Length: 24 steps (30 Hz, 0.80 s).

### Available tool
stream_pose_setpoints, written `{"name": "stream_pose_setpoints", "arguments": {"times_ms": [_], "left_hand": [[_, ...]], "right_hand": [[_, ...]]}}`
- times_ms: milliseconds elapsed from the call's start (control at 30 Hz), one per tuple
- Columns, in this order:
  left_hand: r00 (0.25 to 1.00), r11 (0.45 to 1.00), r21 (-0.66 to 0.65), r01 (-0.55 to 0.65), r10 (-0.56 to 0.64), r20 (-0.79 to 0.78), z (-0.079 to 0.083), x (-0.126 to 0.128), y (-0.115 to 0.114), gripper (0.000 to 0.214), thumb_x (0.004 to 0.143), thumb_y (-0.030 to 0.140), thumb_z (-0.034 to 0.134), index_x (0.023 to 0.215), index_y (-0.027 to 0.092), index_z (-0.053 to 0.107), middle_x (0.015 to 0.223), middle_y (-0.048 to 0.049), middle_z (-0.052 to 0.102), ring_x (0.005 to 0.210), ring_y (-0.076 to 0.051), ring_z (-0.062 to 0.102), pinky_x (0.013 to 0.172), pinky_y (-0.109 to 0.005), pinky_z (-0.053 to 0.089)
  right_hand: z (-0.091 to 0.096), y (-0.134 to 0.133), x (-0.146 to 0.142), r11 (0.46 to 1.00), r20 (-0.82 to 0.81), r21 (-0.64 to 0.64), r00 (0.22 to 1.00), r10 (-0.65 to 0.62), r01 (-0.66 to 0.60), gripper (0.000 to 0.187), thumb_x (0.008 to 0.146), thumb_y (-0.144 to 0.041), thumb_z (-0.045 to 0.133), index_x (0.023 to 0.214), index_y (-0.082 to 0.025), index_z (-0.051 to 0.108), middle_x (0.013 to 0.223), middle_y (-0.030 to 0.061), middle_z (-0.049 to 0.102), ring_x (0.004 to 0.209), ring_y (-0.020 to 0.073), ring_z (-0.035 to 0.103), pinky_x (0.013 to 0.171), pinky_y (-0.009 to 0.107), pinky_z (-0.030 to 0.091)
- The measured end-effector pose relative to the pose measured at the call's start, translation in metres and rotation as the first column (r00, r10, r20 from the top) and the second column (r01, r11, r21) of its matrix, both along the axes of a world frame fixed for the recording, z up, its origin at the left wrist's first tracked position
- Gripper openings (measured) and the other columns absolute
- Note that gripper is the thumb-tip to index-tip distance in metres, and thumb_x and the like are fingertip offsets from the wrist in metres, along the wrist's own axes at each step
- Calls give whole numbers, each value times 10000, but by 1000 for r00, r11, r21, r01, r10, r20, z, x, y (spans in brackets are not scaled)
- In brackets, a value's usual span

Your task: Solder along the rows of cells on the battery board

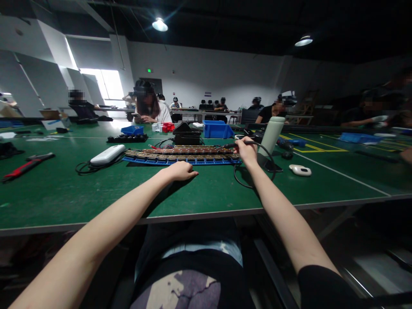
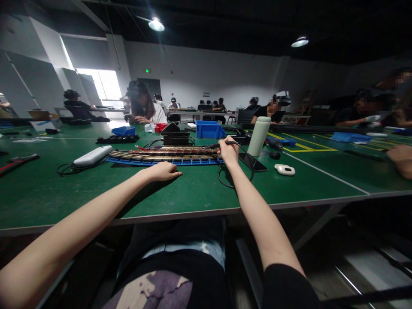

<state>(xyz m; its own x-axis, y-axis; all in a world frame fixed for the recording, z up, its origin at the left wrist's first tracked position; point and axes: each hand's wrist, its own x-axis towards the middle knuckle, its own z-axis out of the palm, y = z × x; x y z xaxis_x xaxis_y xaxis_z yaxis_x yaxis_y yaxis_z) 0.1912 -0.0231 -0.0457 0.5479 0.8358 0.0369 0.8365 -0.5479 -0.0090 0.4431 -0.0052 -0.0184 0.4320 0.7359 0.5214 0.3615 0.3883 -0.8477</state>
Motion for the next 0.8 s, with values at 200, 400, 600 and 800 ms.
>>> {"name": "stream_pose_setpoints", "arguments": {"times_ms": [200, 400, 600, 800], "left_hand": [[1000, 1000, -2, -5, 5, -9, 0, 0, 0, 496, 868, 540, 377, 727, 161, 664, 759, -109, 678, 721, -210, 632, 620, -259, 413], [1000, 1000, 6, -1, 1, -16, 2, 0, -2, 493, 873, 530, 378, 746, 154, 669, 779, -118, 679, 720, -219, 634, 614, -266, 412], [1000, 1000, -1, -13, 13, -10, 3, 1, -4, 483, 871, 525, 388, 756, 152, 674, 770, -114, 680, 724, -213, 633, 621, -263, 416], [999, 1000, 9, -3, 3, -34, 3, 1, -3, 488, 876, 524, 374, 754, 153, 667, 778, -113, 681, 709, -206, 629, 592, -258, 398]], "right_hand": [[0, -1, -1, 1000, 8, -21, 1000, 17, -16, 136, 673, -244, 527, 562, -217, 456, 424, -72, 532, 418, 125, 560, 419, 215, 409], [1, 0, 0, 999, 11, -34, 1000, 24, -24, 139, 677, -235, 532, 565, -217, 451, 423, -74, 530, 420, 128, 559, 422, 220, 412], [1, 0, -1, 999, 0, -27, 999, 37, -37, 137, 671, -231, 534, 564, -216, 450, 422, -72, 529, 416, 129, 555, 423, 224, 416], [2, -4, -2, 999, 5, -33, 1000, 31, -31, 147, 677, -225, 538, 560, -216, 449, 430, -69, 533, 421, 129, 558, 426, 223, 413]]}}
